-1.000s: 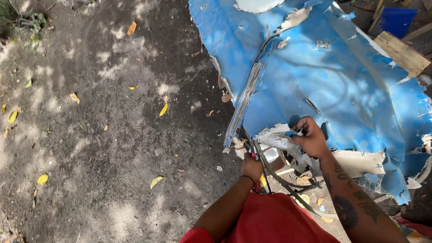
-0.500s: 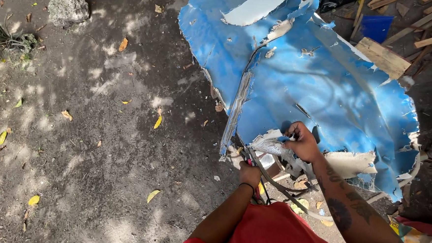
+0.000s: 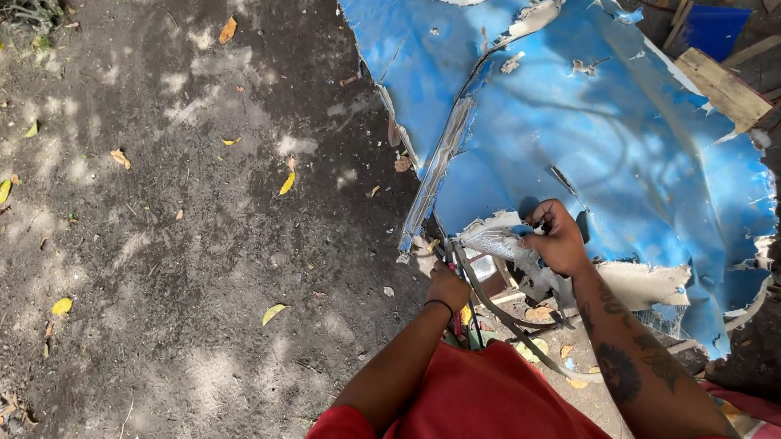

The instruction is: Stripping old blue fabric and foam from a wooden furniture frame using scissors and hands.

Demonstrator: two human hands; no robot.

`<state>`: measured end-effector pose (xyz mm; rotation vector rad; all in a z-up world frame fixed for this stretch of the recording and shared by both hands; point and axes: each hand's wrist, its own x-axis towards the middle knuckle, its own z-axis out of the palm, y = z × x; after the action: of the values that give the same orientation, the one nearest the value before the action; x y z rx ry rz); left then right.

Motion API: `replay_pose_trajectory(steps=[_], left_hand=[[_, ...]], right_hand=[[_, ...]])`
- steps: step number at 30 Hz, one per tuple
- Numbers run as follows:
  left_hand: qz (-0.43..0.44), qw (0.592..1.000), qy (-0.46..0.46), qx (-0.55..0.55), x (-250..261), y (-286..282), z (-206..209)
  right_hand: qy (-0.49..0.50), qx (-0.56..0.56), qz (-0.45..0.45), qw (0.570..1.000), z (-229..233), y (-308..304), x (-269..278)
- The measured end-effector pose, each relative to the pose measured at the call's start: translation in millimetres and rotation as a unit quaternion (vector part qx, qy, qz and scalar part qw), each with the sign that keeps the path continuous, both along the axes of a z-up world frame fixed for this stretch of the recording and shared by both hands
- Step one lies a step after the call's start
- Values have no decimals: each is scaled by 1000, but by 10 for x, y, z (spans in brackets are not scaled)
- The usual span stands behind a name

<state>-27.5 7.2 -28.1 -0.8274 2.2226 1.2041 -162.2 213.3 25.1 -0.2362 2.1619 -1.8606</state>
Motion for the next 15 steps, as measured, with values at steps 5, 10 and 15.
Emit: replay_pose_trajectory(steps=[5, 10, 15], left_hand=[[-13, 1000, -6, -14, -1, 10, 280], [132, 984, 53, 109, 83, -96, -47], [247, 917, 171, 264, 281, -243, 986]], right_hand=[[2, -6, -2, 1000, -5, -2, 11], [6, -3, -6, 1000, 22, 8, 0], [13, 10, -15, 1000, 127, 3, 52]])
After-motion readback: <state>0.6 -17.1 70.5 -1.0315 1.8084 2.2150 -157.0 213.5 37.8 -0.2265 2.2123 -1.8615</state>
